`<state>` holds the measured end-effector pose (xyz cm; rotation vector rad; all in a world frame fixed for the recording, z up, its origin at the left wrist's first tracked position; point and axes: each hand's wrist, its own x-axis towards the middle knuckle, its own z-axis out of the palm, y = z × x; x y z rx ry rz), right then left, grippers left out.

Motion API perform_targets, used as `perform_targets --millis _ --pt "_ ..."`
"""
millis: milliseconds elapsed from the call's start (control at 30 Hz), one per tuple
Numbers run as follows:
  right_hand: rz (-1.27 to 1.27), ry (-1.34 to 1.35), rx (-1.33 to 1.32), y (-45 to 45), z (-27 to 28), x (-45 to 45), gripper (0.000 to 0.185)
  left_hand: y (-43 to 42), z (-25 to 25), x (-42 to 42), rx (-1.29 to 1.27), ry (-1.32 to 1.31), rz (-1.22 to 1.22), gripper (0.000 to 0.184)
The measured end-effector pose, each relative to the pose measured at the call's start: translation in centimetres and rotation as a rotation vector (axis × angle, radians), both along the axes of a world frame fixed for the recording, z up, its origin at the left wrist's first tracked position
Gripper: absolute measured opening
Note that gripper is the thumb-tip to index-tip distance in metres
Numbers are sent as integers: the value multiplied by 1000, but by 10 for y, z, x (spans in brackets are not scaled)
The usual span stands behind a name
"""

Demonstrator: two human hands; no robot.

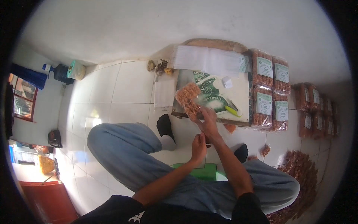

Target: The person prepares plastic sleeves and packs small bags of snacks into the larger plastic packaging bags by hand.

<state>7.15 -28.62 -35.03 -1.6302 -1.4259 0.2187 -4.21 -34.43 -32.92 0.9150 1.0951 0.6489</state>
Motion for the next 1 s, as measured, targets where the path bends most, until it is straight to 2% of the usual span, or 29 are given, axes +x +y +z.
perform_targets --millis 233,300,400,500,600,700,767,833,900,967,1000 --pt "-29 -95 18 7 6 3 77 -1 4 -3 207 193 -99 31" --pt "-46 -215 -114 9 9 3 76 -2 8 -3 234 215 -107 31" --pt "74 -242 -184 11 17 8 74 -1 14 -3 281 230 -124 27" --pt "74 -173 -104 9 46 3 74 4 12 -6 380 265 -213 24" --pt "10 -209 -144 12 21 3 73 10 4 -10 436 308 -247 23" --pt "-77 -289 -201 10 10 4 72 27 12 -18 558 424 -356 25" --pt "-44 -259 -157 11 11 9 70 53 36 -23 517 470 -596 28" --pt "-10 -232 -116 9 11 14 68 84 53 -25 588 675 -550 32" --pt "25 -227 -26 5 14 17 65 122 61 -26 934 682 -279 39" --pt "80 -158 0 4 17 20 60 165 46 -26 1200 740 -133 51" --pt "136 -91 29 4 18 22 56 177 43 -27 1202 738 -132 51"
